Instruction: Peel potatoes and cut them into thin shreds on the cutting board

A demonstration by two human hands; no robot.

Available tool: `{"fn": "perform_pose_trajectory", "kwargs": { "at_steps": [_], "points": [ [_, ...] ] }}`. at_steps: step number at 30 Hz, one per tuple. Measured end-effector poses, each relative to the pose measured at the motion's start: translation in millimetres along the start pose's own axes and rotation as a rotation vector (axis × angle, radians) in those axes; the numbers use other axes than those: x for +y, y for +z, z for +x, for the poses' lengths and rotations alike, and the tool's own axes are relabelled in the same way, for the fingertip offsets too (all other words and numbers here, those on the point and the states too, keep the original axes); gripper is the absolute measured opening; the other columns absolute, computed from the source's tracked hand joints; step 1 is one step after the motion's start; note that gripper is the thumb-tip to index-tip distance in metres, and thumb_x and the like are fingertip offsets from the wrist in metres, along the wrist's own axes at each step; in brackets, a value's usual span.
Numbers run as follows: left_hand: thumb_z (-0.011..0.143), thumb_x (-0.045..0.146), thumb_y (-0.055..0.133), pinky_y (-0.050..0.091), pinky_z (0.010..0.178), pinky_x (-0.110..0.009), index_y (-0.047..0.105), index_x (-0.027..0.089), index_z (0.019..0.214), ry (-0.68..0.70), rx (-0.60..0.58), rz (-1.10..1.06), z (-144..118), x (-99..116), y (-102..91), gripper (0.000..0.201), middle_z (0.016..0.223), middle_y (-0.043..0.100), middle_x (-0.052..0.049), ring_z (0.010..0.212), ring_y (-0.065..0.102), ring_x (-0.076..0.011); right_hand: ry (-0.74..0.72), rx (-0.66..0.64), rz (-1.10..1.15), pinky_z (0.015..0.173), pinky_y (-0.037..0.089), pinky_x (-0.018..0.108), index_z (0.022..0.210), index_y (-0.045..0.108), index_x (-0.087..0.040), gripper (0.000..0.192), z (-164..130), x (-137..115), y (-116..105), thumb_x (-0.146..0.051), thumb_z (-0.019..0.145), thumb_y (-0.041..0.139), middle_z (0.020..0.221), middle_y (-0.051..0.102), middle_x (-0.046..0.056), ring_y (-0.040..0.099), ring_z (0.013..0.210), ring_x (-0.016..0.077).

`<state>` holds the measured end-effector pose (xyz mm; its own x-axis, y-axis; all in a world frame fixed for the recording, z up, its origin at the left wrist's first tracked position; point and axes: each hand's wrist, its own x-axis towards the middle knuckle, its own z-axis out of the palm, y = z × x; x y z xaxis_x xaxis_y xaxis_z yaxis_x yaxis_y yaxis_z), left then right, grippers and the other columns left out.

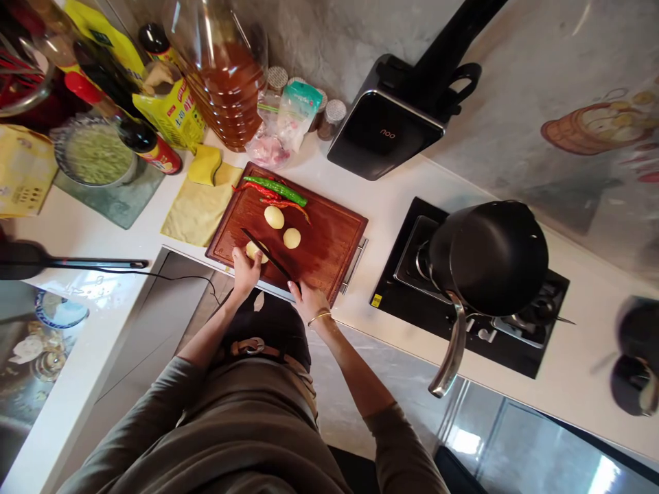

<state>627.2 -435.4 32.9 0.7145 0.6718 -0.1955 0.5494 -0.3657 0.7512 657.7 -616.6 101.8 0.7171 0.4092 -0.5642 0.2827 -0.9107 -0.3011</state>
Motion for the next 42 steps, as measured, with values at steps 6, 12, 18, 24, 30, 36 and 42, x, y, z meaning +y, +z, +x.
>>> {"fn": "perform_pose_trajectory", "kwargs": {
  "at_steps": [6, 12, 18, 24, 30, 36, 42],
  "points": [
    [0.087, 0.041, 0.045, 0.04, 0.093, -0.047, 0.037, 0.017, 0.095, -0.029, -0.034, 0.043, 0, 4, 2.5, 0.027, 0.104, 0.047, -0.015, 0.107, 0.05, -0.0279, -0.03, -0.032, 0.06, 0.06, 0.033, 0.025, 0.088, 0.058, -0.019, 0.039, 5, 3, -4, -0.041, 0.097, 0.027, 0.077, 0.068, 0.007, 0.062, 0.07, 0.0181],
    [0.089, 0.039, 0.042, 0.043, 0.089, -0.047, 0.036, 0.017, 0.095, -0.041, -0.081, 0.104, 1, 9, 0.3, 0.024, 0.103, 0.047, -0.015, 0.103, 0.053, -0.029, -0.066, -0.063, 0.093, 0.057, 0.031, 0.025, 0.084, 0.057, -0.018, 0.042, 12, 5, -6, -0.043, 0.097, 0.025, 0.073, 0.066, 0.007, 0.061, 0.067, 0.0178],
    [0.09, 0.036, 0.041, 0.043, 0.088, -0.045, 0.036, 0.018, 0.092, -0.043, -0.107, 0.131, 1, 13, -1.9, 0.019, 0.096, 0.048, -0.012, 0.099, 0.054, -0.027, -0.08, -0.1, 0.033, 0.056, 0.028, 0.026, 0.087, 0.059, -0.018, 0.044, 34, 2, -5, -0.043, 0.097, 0.025, 0.07, 0.067, 0.008, 0.062, 0.066, 0.0191],
    [0.089, 0.037, 0.042, 0.043, 0.089, -0.044, 0.037, 0.019, 0.092, -0.025, -0.072, 0.088, -1, 11, 0.7, 0.019, 0.095, 0.049, -0.011, 0.099, 0.054, -0.0264, -0.081, -0.088, 0.016, 0.055, 0.027, 0.026, 0.089, 0.059, -0.019, 0.042, 43, 6, 4, -0.041, 0.097, 0.024, 0.071, 0.067, 0.006, 0.061, 0.065, 0.0179],
    [0.089, 0.039, 0.041, 0.043, 0.089, -0.045, 0.037, 0.017, 0.093, -0.031, -0.067, 0.078, -2, 6, 2.5, 0.023, 0.095, 0.049, -0.013, 0.098, 0.054, -0.027, -0.053, -0.076, 0.026, 0.055, 0.027, 0.026, 0.09, 0.059, -0.019, 0.042, 23, 4, -4, -0.041, 0.097, 0.024, 0.072, 0.067, 0.006, 0.06, 0.064, 0.0171],
    [0.09, 0.04, 0.04, 0.043, 0.09, -0.046, 0.037, 0.017, 0.095, -0.015, -0.058, 0.071, -2, 6, 3.0, 0.023, 0.096, 0.049, -0.012, 0.1, 0.054, -0.0267, -0.034, -0.096, -0.011, 0.055, 0.027, 0.026, 0.091, 0.059, -0.019, 0.04, 12, 4, -12, -0.041, 0.097, 0.026, 0.073, 0.067, 0.006, 0.06, 0.064, 0.0172],
    [0.091, 0.039, 0.037, 0.042, 0.092, -0.049, 0.038, 0.015, 0.098, -0.037, -0.102, 0.117, -1, 9, 0.3, 0.025, 0.102, 0.051, -0.017, 0.106, 0.054, -0.0301, -0.04, -0.112, -0.04, 0.057, 0.028, 0.026, 0.09, 0.059, -0.019, 0.04, 3, 2, -18, -0.041, 0.097, 0.026, 0.078, 0.069, 0.007, 0.062, 0.069, 0.0178]
  ]
}}
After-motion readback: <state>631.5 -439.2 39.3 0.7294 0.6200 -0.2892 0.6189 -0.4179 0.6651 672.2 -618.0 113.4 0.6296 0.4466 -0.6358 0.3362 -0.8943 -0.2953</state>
